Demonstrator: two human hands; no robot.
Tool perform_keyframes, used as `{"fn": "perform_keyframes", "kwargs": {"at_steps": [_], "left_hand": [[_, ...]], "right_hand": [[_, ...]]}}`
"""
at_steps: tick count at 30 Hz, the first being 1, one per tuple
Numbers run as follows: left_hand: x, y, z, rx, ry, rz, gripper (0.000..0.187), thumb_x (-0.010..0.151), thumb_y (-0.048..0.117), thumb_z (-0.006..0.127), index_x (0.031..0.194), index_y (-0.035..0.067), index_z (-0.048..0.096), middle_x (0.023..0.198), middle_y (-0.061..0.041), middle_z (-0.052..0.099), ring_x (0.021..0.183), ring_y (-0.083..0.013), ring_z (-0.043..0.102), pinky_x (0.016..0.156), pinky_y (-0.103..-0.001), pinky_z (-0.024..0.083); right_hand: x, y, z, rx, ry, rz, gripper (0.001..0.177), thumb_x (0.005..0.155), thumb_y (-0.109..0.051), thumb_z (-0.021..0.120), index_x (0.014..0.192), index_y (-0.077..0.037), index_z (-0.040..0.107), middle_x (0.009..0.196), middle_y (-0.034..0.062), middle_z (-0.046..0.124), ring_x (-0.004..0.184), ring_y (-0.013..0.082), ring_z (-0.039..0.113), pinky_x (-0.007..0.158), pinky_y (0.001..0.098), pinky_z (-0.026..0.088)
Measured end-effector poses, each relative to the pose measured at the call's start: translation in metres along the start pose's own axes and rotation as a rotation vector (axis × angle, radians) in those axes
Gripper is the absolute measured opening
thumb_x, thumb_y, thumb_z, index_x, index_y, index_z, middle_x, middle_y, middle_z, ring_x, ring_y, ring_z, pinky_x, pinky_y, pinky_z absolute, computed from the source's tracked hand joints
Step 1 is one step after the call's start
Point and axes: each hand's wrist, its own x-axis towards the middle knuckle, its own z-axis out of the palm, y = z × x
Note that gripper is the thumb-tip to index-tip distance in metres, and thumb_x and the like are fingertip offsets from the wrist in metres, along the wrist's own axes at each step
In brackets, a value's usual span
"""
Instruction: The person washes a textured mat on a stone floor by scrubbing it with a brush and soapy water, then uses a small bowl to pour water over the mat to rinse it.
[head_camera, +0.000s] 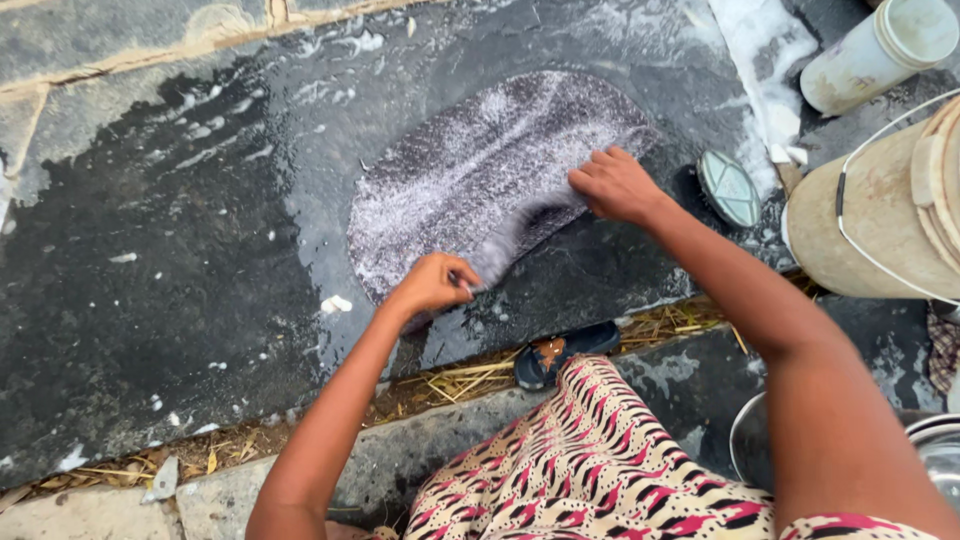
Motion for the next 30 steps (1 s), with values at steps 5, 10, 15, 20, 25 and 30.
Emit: {"fn": "perform_keyframes", "kwargs": {"at_steps": [5, 10, 15, 20, 25, 30], "left_hand": [[-0.009, 0.019, 0.034, 0.014, -0.471, -0.036, 0.030, 0.067, 0.004, 0.081, 0.097, 0.010, 0.082, 0.083, -0.004, 0.078, 0.074, -0.0128, 0.068, 0.066, -0.029, 0.055], [-0.016, 0.032, 0.053, 0.251, -0.456, -0.019, 0.032, 0.069, 0.008, 0.077, 0.100, 0.014, 0.081, 0.087, -0.004, 0.079, 0.080, -0.0152, 0.074, 0.074, -0.033, 0.058], [-0.025, 0.044, 0.058, 0.485, -0.278, 0.017, 0.034, 0.086, 0.024, 0.074, 0.120, 0.022, 0.076, 0.129, -0.006, 0.071, 0.127, -0.0241, 0.060, 0.109, -0.049, 0.043], [-0.030, 0.036, 0.066, 0.798, -0.146, 0.086, 0.103, 0.076, 0.061, 0.075, 0.160, 0.036, 0.021, 0.170, -0.011, 0.001, 0.156, -0.0369, -0.002, 0.119, -0.071, -0.005], [-0.030, 0.022, 0.070, 0.833, -0.104, 0.165, 0.101, 0.081, 0.076, 0.061, 0.161, 0.039, 0.012, 0.171, -0.008, -0.004, 0.156, -0.0361, -0.008, 0.118, -0.070, -0.009], [-0.027, 0.024, 0.069, 0.872, -0.187, 0.100, 0.100, 0.083, 0.078, 0.057, 0.161, 0.040, 0.009, 0.171, -0.007, -0.005, 0.156, -0.0356, -0.010, 0.118, -0.070, -0.011]], "right_hand": [[-0.064, -0.004, -0.014, 0.232, -0.097, -0.122, 0.033, 0.069, -0.008, 0.068, 0.100, -0.008, 0.058, 0.086, 0.0096, 0.064, 0.089, 0.0336, 0.063, 0.079, 0.0461, 0.051], [-0.088, -0.018, -0.020, 0.335, -0.219, -0.113, 0.028, 0.064, -0.007, 0.067, 0.090, -0.010, 0.056, 0.082, 0.0087, 0.064, 0.088, 0.0335, 0.065, 0.079, 0.0466, 0.053], [-0.082, -0.024, -0.018, 0.237, -0.126, 0.039, 0.016, 0.081, -0.011, 0.067, 0.094, -0.011, 0.057, 0.090, 0.0084, 0.062, 0.093, 0.0299, 0.061, 0.085, 0.0456, 0.049], [-0.081, -0.016, 0.010, -0.022, -0.131, 0.288, 0.037, 0.086, -0.010, 0.063, 0.123, -0.010, 0.062, 0.125, 0.0158, 0.059, 0.117, 0.0315, 0.056, 0.099, 0.0480, 0.046], [-0.115, 0.030, 0.009, -0.277, -0.020, 0.666, 0.075, 0.077, -0.040, 0.071, 0.142, -0.011, 0.050, 0.145, 0.0200, 0.045, 0.131, 0.0466, 0.042, 0.108, 0.0734, 0.033], [-0.157, 0.061, 0.022, 0.034, 0.060, 0.894, 0.080, 0.087, -0.040, 0.073, 0.153, -0.008, 0.042, 0.151, 0.0242, 0.042, 0.132, 0.0509, 0.042, 0.103, 0.0631, 0.036]]}}
